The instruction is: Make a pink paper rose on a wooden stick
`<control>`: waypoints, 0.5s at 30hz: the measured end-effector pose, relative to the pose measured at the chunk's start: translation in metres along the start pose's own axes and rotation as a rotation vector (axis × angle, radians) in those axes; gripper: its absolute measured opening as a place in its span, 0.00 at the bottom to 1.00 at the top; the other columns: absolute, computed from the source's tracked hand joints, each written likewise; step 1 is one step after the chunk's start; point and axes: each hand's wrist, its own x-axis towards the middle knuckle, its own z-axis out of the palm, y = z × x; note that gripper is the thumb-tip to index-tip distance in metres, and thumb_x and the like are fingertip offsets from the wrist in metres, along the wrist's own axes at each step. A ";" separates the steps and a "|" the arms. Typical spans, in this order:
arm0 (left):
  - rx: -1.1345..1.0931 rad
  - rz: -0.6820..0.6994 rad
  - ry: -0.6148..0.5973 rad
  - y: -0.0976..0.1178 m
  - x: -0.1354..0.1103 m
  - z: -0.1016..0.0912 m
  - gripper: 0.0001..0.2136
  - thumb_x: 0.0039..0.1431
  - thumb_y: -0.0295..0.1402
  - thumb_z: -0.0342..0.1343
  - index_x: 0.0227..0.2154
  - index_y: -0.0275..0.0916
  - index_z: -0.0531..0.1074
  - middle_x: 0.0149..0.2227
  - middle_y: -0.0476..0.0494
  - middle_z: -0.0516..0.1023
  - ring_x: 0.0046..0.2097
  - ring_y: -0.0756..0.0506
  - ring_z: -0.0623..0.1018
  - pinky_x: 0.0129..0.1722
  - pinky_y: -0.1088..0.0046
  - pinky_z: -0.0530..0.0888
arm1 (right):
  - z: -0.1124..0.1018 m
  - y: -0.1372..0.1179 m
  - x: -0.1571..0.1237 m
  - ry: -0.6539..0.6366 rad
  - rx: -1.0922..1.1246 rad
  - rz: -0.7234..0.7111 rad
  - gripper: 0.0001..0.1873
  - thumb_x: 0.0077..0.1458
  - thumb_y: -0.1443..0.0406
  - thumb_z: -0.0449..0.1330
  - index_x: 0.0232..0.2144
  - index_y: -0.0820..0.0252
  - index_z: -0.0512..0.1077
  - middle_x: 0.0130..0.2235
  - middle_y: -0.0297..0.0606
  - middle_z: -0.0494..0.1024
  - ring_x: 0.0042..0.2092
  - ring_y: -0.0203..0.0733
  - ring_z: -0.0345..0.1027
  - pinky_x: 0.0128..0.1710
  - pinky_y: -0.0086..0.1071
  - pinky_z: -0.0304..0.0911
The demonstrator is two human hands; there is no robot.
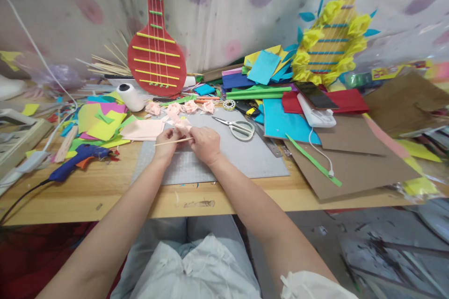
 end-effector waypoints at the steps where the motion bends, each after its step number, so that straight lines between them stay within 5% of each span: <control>1: -0.010 0.018 0.008 -0.001 0.000 0.000 0.07 0.46 0.35 0.55 0.22 0.36 0.67 0.20 0.51 0.72 0.22 0.51 0.72 0.23 0.73 0.73 | 0.000 0.000 0.000 0.001 0.000 -0.001 0.11 0.53 0.63 0.48 0.28 0.58 0.69 0.25 0.38 0.71 0.32 0.38 0.61 0.32 0.30 0.47; 15: -0.063 -0.086 0.021 0.005 -0.002 0.001 0.02 0.50 0.27 0.52 0.27 0.34 0.64 0.23 0.47 0.74 0.24 0.50 0.76 0.23 0.74 0.74 | -0.003 0.001 0.007 -0.068 0.048 0.234 0.12 0.53 0.62 0.49 0.39 0.58 0.66 0.31 0.37 0.74 0.35 0.41 0.66 0.31 0.30 0.50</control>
